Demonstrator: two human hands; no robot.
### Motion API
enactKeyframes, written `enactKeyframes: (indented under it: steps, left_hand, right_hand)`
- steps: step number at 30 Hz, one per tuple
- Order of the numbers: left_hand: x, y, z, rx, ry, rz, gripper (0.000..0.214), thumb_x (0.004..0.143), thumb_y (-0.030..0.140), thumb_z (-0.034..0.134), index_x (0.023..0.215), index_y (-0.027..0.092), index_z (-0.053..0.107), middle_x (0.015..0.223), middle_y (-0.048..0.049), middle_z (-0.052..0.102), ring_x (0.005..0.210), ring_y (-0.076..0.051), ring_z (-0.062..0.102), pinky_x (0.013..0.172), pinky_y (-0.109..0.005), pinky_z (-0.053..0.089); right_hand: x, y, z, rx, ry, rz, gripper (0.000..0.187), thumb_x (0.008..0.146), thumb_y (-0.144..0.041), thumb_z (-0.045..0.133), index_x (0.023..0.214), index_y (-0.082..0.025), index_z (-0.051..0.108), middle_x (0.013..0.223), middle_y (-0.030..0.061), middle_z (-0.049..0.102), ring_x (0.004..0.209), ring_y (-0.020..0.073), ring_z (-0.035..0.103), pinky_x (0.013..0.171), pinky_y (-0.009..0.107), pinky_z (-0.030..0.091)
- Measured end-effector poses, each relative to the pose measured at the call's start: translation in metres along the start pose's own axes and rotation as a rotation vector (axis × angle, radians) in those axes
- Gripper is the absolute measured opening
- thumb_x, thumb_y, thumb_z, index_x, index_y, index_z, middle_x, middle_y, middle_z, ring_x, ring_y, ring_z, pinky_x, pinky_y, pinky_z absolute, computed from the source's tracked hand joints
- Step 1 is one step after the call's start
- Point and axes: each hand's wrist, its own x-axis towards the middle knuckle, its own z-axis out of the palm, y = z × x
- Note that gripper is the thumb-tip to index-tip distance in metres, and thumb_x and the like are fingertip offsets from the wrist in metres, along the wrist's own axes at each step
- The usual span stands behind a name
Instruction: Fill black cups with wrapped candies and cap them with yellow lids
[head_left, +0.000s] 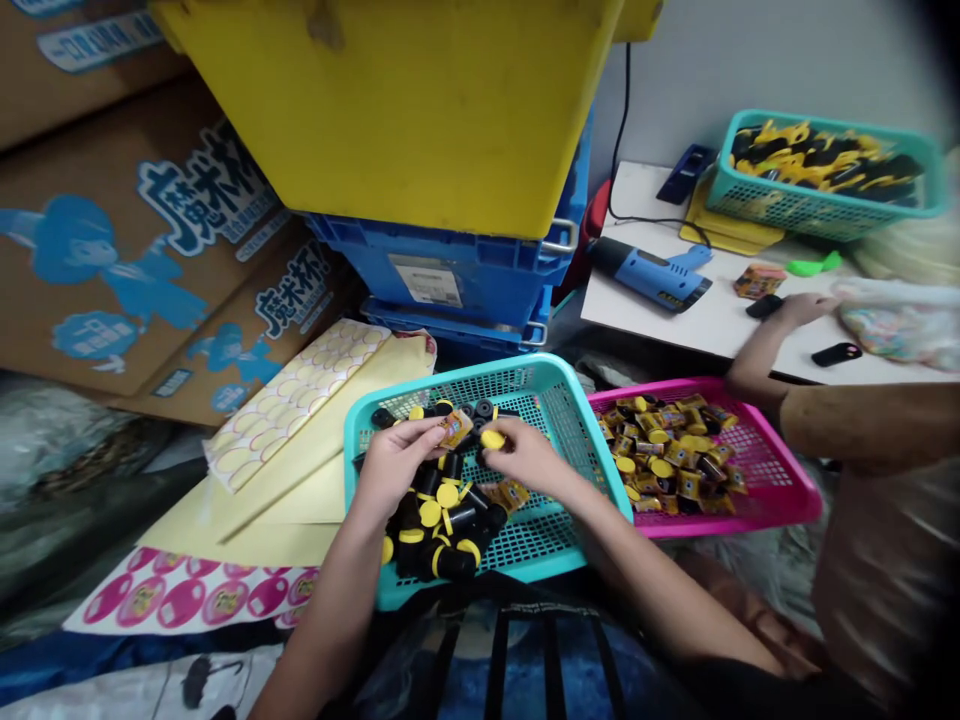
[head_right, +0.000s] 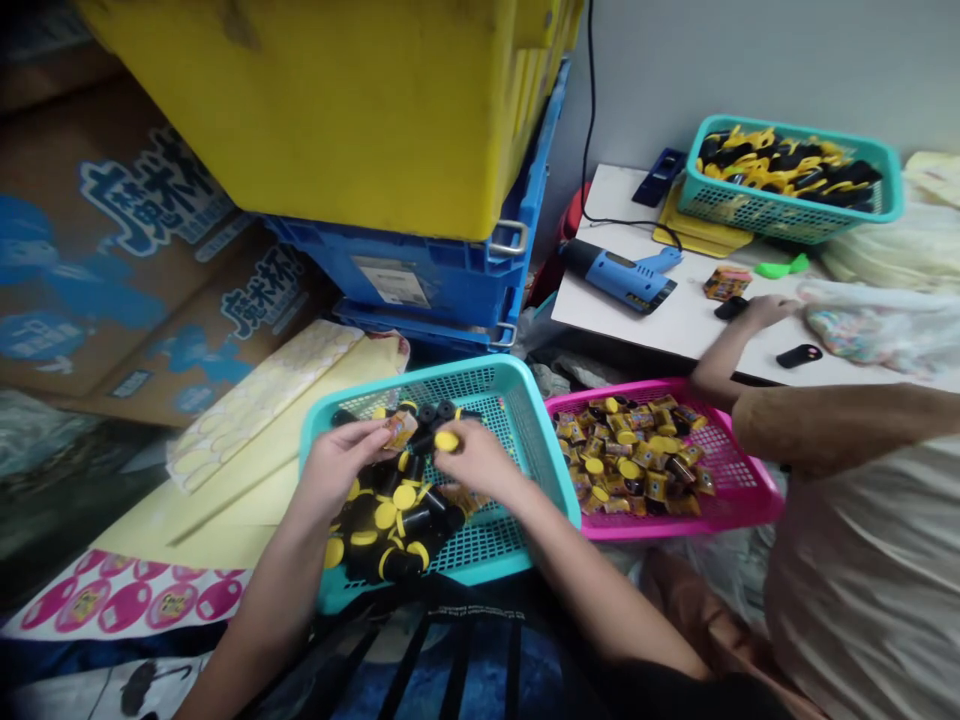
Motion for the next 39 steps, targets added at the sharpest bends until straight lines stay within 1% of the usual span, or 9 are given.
enactKeyframes:
  steps: [4, 8, 14, 21, 27, 31, 35, 37, 39]
  left_hand:
    - [-0.006, 0.006, -0.004, 0.070, -0.072, 0.014, 0.037, 0.065, 0.044, 0.077, 0.091, 0.017, 0.076, 0.092, -0.0081, 0.076, 0.082, -0.023, 0.070, 0.078, -0.036, 0.058]
    - [-0.007, 0.007, -0.001, 0.105, -0.107, 0.038, 0.034, 0.069, 0.042, 0.075, 0.093, 0.019, 0.076, 0.093, -0.0070, 0.076, 0.082, -0.021, 0.070, 0.076, -0.032, 0.058]
    - [-0.008, 0.010, 0.004, 0.092, -0.121, 0.038, 0.035, 0.069, 0.043, 0.074, 0.094, 0.019, 0.075, 0.095, -0.0076, 0.075, 0.085, -0.022, 0.069, 0.074, -0.031, 0.058]
    - [-0.006, 0.011, 0.006, 0.046, -0.170, -0.049, 0.036, 0.068, 0.042, 0.076, 0.095, 0.018, 0.075, 0.095, -0.0065, 0.075, 0.087, -0.022, 0.070, 0.078, -0.035, 0.059]
    - [-0.007, 0.013, 0.015, -0.011, -0.207, -0.060, 0.034, 0.065, 0.032, 0.079, 0.097, 0.020, 0.074, 0.093, -0.0039, 0.075, 0.079, -0.016, 0.069, 0.073, -0.026, 0.058]
    - [-0.011, 0.012, 0.022, -0.082, -0.230, 0.005, 0.032, 0.061, 0.021, 0.082, 0.091, 0.020, 0.074, 0.083, -0.0010, 0.074, 0.069, -0.011, 0.066, 0.066, -0.019, 0.055]
    - [-0.016, 0.011, 0.033, -0.193, -0.228, 0.069, 0.026, 0.061, 0.018, 0.081, 0.086, 0.020, 0.074, 0.085, -0.0011, 0.073, 0.074, -0.011, 0.067, 0.066, -0.019, 0.055]
    - [-0.019, 0.013, 0.038, -0.242, -0.209, 0.076, 0.025, 0.060, 0.018, 0.082, 0.083, 0.020, 0.074, 0.083, -0.0007, 0.073, 0.071, -0.011, 0.066, 0.064, -0.019, 0.055]
    - [-0.022, 0.013, 0.042, -0.268, -0.193, 0.065, 0.025, 0.059, 0.018, 0.082, 0.083, 0.019, 0.074, 0.078, -0.0001, 0.073, 0.063, -0.010, 0.065, 0.061, -0.021, 0.055]
  right_hand:
    - [-0.005, -0.014, -0.038, 0.588, 0.029, -0.065, 0.029, 0.074, -0.030, 0.066, 0.100, -0.021, 0.056, 0.083, 0.0004, 0.061, 0.072, 0.0143, 0.061, 0.070, 0.031, 0.049]
    - [-0.008, -0.021, -0.049, 0.614, -0.015, -0.120, 0.028, 0.071, -0.034, 0.074, 0.093, -0.020, 0.062, 0.079, -0.0001, 0.061, 0.070, 0.0120, 0.057, 0.067, 0.027, 0.047]
    - [-0.007, -0.020, -0.044, 0.525, -0.072, -0.133, 0.028, 0.070, -0.034, 0.075, 0.091, -0.019, 0.064, 0.078, 0.0000, 0.061, 0.070, 0.0122, 0.055, 0.066, 0.027, 0.046]
    - [-0.008, -0.017, -0.047, 0.391, -0.085, -0.093, 0.029, 0.070, -0.034, 0.075, 0.091, -0.017, 0.065, 0.076, 0.0005, 0.061, 0.067, 0.0124, 0.056, 0.065, 0.028, 0.046]
    - [-0.007, -0.018, -0.030, 0.332, 0.014, -0.163, 0.029, 0.067, -0.030, 0.076, 0.093, -0.019, 0.068, 0.083, 0.0023, 0.065, 0.076, 0.0152, 0.059, 0.075, 0.032, 0.047]
    - [-0.010, -0.018, -0.017, 0.613, -0.055, -0.114, 0.028, 0.074, -0.036, 0.072, 0.099, -0.023, 0.068, 0.092, 0.0026, 0.064, 0.078, 0.0135, 0.059, 0.074, 0.029, 0.048]
    - [-0.014, -0.019, -0.007, 1.046, -0.256, 0.035, 0.037, 0.080, -0.045, 0.066, 0.110, -0.024, 0.064, 0.092, 0.0029, 0.063, 0.073, 0.0111, 0.058, 0.065, 0.024, 0.049]
    - [-0.016, -0.020, -0.003, 1.128, -0.283, 0.031, 0.037, 0.078, -0.047, 0.067, 0.105, -0.022, 0.065, 0.086, 0.0026, 0.062, 0.069, 0.0103, 0.057, 0.063, 0.023, 0.049]
    - [-0.016, -0.020, 0.000, 1.137, -0.242, -0.017, 0.035, 0.076, -0.046, 0.069, 0.100, -0.021, 0.066, 0.082, 0.0018, 0.062, 0.067, 0.0099, 0.056, 0.063, 0.022, 0.049]
